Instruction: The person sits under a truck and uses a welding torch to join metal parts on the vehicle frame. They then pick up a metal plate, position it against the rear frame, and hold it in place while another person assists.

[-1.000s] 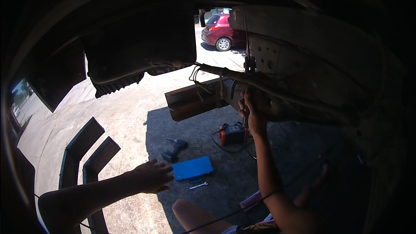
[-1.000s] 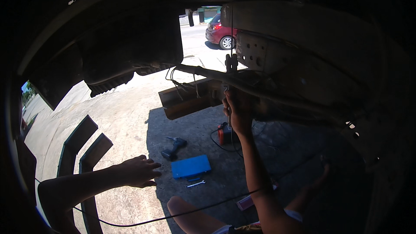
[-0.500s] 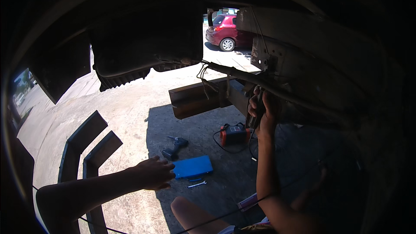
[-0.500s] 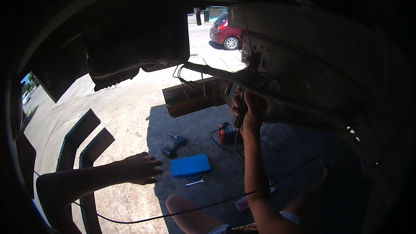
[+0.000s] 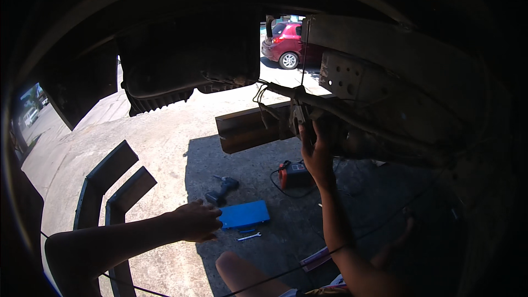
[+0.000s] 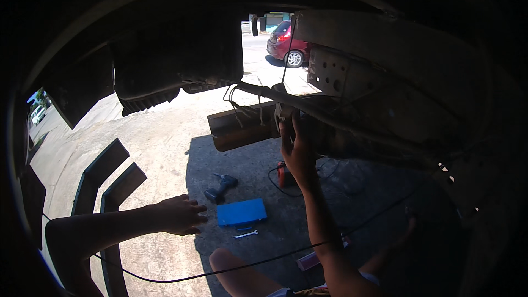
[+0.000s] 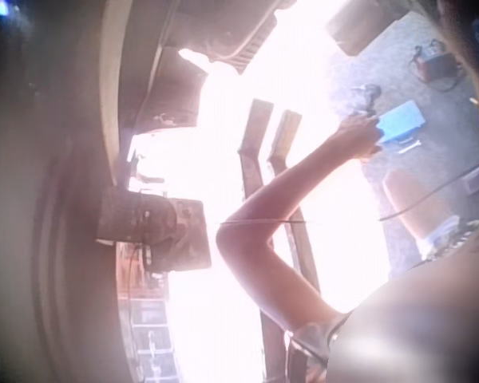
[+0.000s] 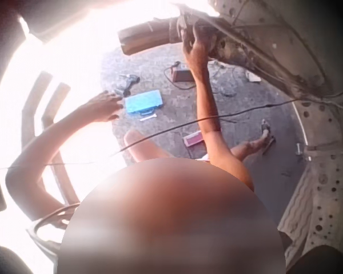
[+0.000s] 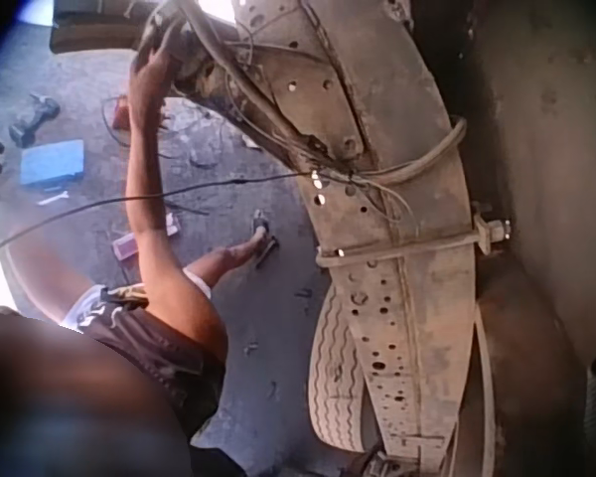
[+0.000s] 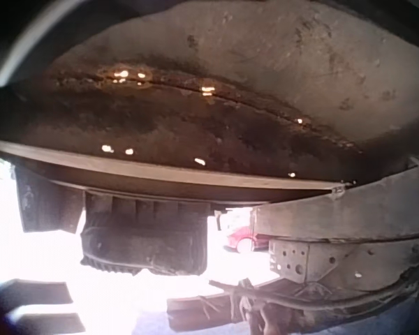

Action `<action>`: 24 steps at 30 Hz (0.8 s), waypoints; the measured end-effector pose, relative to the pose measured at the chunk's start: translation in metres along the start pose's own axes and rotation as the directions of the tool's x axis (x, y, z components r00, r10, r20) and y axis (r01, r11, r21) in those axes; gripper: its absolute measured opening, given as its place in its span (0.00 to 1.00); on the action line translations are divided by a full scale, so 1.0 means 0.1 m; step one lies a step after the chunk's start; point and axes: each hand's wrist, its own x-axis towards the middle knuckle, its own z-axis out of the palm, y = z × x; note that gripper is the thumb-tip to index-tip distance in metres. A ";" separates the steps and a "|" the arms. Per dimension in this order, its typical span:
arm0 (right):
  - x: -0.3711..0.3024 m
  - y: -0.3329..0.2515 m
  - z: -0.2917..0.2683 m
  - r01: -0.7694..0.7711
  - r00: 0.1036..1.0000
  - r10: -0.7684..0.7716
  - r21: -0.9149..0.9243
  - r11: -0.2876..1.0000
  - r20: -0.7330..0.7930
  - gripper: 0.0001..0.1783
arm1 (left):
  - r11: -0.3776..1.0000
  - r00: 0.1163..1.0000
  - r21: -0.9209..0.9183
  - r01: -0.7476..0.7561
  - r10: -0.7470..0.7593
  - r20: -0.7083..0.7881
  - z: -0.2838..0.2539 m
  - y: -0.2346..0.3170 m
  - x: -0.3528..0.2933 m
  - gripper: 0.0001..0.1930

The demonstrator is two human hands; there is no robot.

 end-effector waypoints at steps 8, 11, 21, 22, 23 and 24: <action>0.25 0.00 -0.27 0.107 0.992 -0.103 0.048 0.993 -0.066 0.19 | 1.000 1.000 0.009 -0.006 0.007 -0.029 -0.01 0.02 -0.03 0.21; 0.29 -0.01 -0.31 0.060 0.997 -0.058 0.058 0.997 -0.045 0.17 | 1.000 1.000 0.008 -0.010 0.010 -0.010 0.00 0.02 -0.02 0.21; 0.34 -0.10 -0.44 0.006 0.999 0.001 0.167 0.986 -0.045 0.13 | 1.000 1.000 0.024 -0.016 0.016 -0.026 -0.02 0.04 -0.04 0.21; 0.34 -0.11 -0.45 0.005 0.999 0.004 0.177 0.984 -0.053 0.13 | 1.000 0.999 0.023 -0.016 0.016 -0.028 -0.02 0.04 -0.04 0.21; 0.35 -0.13 -0.46 0.005 0.998 0.006 0.187 0.982 -0.059 0.12 | 1.000 0.999 0.023 -0.016 0.016 -0.030 -0.02 0.04 -0.04 0.21; 0.35 -0.14 -0.46 -0.006 0.999 0.015 0.179 0.984 -0.049 0.12 | 0.999 0.999 0.026 -0.018 0.019 -0.039 -0.02 0.04 -0.04 0.21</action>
